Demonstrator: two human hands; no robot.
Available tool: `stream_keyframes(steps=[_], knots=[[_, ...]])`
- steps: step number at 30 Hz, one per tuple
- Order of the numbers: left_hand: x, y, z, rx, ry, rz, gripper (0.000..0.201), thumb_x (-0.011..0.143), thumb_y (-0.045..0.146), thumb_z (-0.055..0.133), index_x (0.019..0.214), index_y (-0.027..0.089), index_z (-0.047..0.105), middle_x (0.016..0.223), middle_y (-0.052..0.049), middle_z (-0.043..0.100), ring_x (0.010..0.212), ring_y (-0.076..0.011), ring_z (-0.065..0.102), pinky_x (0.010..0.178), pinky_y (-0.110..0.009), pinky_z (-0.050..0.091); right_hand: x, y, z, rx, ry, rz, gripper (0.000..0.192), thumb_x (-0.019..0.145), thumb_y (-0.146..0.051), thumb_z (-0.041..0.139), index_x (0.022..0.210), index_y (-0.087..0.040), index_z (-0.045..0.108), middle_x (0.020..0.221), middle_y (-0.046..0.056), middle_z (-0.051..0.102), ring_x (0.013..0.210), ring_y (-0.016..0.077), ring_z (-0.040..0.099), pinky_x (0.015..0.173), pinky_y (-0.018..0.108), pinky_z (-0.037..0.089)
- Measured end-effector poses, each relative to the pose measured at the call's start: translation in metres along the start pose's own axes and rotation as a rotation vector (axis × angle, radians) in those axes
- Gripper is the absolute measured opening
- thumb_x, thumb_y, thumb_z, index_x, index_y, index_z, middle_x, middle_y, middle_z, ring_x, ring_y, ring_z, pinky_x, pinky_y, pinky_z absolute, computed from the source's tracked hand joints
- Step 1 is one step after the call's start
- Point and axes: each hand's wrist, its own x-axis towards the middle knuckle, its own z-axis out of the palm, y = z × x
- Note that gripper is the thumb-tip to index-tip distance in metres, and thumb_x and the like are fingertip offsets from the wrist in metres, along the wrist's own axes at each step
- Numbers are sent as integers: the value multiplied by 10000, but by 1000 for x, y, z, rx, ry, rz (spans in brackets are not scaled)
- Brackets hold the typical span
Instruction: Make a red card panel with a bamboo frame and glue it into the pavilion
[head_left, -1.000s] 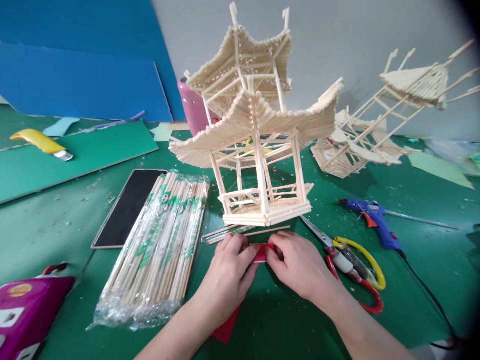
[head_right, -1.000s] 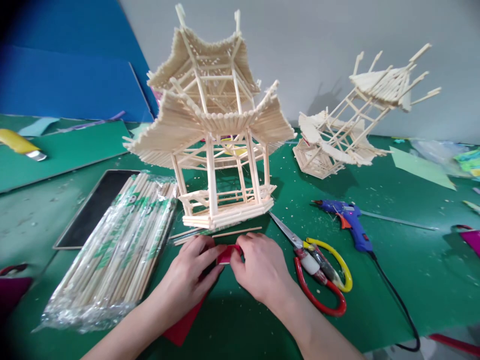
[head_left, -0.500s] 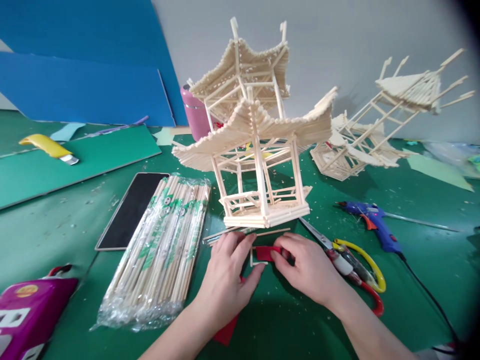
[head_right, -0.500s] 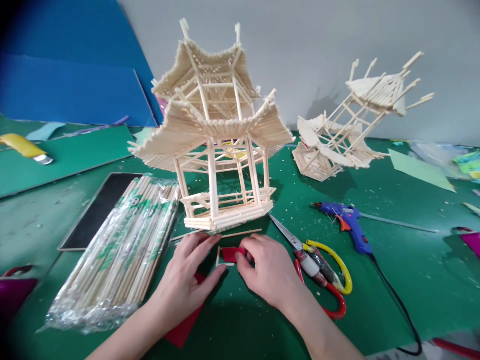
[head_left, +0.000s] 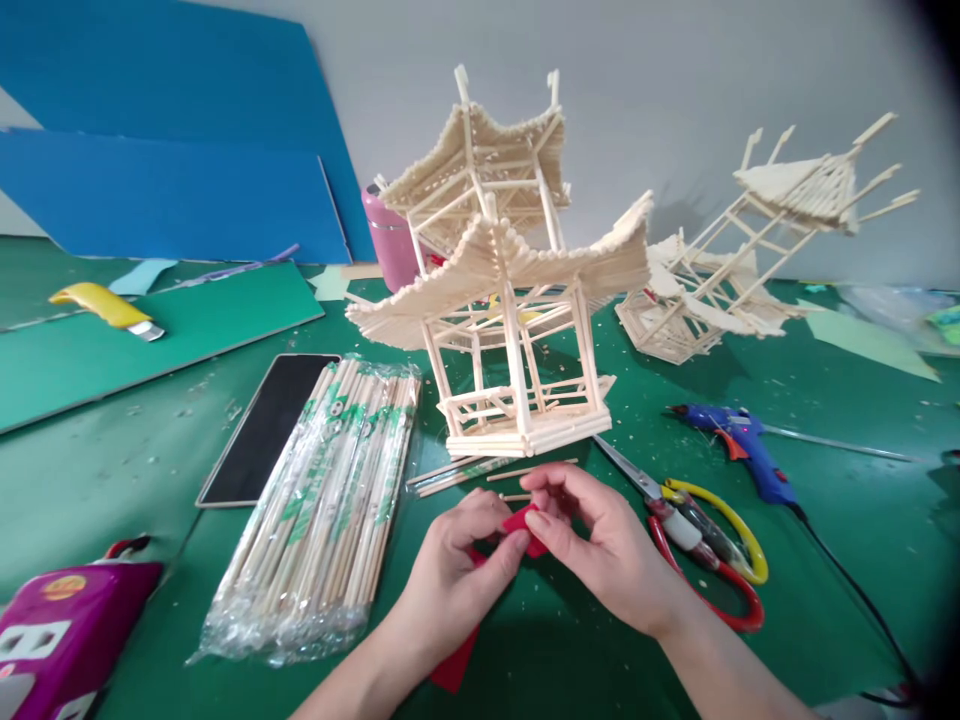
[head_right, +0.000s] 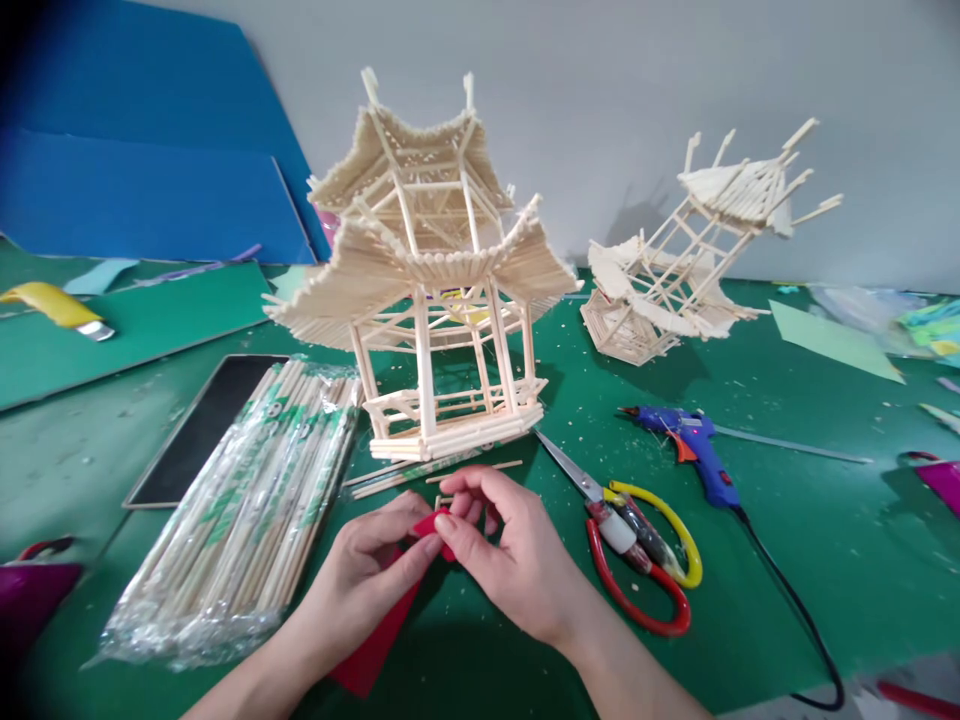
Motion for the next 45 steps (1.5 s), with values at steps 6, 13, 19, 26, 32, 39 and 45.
stream_keyframes(steps=[6, 13, 19, 26, 32, 39, 45], knots=[[-1, 0, -3, -50, 30, -101, 303, 841, 249, 468, 587, 173, 615, 565, 4, 492, 550, -125, 462, 510, -250, 396, -6, 7, 8, 31, 82, 50, 107, 846, -291, 502, 867, -195, 545, 760, -3, 587, 684, 120, 536, 618, 215, 443], [-3, -12, -5, 556, 79, 89, 311, 731, 226, 570, 1035, 165, 570, 910, -89, 590, 886, -257, 524, 792, -433, 424, 1, 20, -5, -149, 144, 40, 197, 880, -292, 426, 862, -186, 590, 838, 30, 629, 775, 153, 586, 698, 242, 462], [0, -19, -5, 772, -42, 25, 400, 708, 268, 597, 1083, 142, 540, 997, -118, 556, 953, -302, 485, 790, -483, 419, 5, 25, -15, -243, 39, 61, 174, 856, -255, 463, 898, -205, 624, 834, 14, 657, 767, 148, 604, 670, 235, 465], [0, -22, -3, 764, -47, 69, 286, 758, 262, 564, 1034, 185, 563, 927, -80, 561, 874, -258, 500, 738, -434, 436, 11, 22, -11, -341, -12, 86, 117, 829, -216, 480, 795, -198, 590, 682, -14, 628, 626, 130, 577, 571, 219, 432], [0, -23, -2, 742, -24, 95, 272, 732, 245, 596, 989, 163, 558, 912, -84, 557, 873, -260, 507, 765, -441, 442, 13, 25, -9, -427, -11, 95, 148, 828, -218, 468, 785, -208, 609, 678, -8, 645, 626, 143, 591, 572, 225, 419], [-2, -22, -3, 731, -33, 90, 302, 723, 236, 604, 1003, 142, 537, 940, -99, 545, 910, -268, 503, 796, -454, 446, 14, 24, -5, -511, 18, 91, 153, 821, -209, 467, 784, -220, 615, 694, -6, 649, 615, 145, 578, 549, 220, 390], [-1, -25, -1, 698, -34, 98, 327, 746, 210, 576, 1056, 125, 514, 974, -113, 555, 936, -264, 513, 817, -433, 457, 13, 23, -3, -543, 21, 80, 153, 823, -201, 465, 781, -215, 611, 687, -8, 639, 594, 140, 559, 533, 215, 373]])
